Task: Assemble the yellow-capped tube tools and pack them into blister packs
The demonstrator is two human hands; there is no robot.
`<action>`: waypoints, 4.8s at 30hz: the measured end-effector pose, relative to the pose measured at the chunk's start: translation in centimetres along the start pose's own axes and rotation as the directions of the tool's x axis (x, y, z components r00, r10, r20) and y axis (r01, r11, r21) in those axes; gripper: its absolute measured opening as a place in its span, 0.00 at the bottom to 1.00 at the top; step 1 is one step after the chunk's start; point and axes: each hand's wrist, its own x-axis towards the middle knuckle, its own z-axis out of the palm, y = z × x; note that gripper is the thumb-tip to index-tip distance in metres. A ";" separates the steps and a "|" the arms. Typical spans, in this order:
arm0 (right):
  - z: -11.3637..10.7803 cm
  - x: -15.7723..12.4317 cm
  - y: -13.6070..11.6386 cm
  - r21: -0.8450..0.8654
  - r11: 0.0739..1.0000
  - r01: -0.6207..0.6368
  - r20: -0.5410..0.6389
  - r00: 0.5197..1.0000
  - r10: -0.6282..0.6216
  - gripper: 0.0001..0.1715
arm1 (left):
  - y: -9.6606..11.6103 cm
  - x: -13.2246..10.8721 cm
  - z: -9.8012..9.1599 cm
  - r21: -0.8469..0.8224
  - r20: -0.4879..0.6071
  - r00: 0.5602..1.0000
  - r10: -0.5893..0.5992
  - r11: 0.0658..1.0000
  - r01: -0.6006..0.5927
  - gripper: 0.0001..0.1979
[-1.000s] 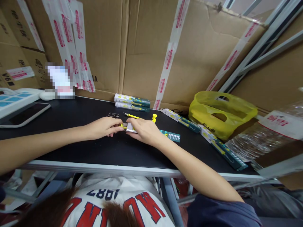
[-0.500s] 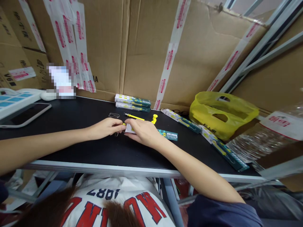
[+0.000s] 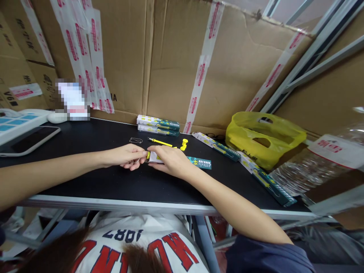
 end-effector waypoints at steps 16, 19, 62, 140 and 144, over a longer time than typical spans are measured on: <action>0.9 0.4 -1.1 -0.085 0.993 0.082 0.062 0.995 -0.076 0.22 | -0.1 0.2 1.6 0.235 -0.242 0.968 0.065 0.972 -0.006 0.13; 1.0 0.3 -0.5 -0.090 0.996 -0.029 0.042 0.999 0.033 0.28 | 0.1 0.4 1.5 0.043 -0.233 0.973 0.008 0.999 0.003 0.13; 1.0 0.5 -0.2 -0.087 0.993 -0.081 0.042 0.995 0.085 0.22 | -0.7 0.0 1.2 0.599 -0.176 0.887 0.426 0.762 -0.247 0.13; -0.1 0.2 0.8 -0.106 0.980 -0.166 0.113 0.978 0.177 0.22 | -1.4 -0.2 -0.2 0.951 -0.030 0.700 0.713 0.235 -0.199 0.13; -0.4 0.3 0.8 -0.123 0.974 -0.189 0.083 0.976 0.200 0.24 | -0.8 -0.1 -1.5 0.808 -0.096 0.704 0.703 0.469 -0.358 0.10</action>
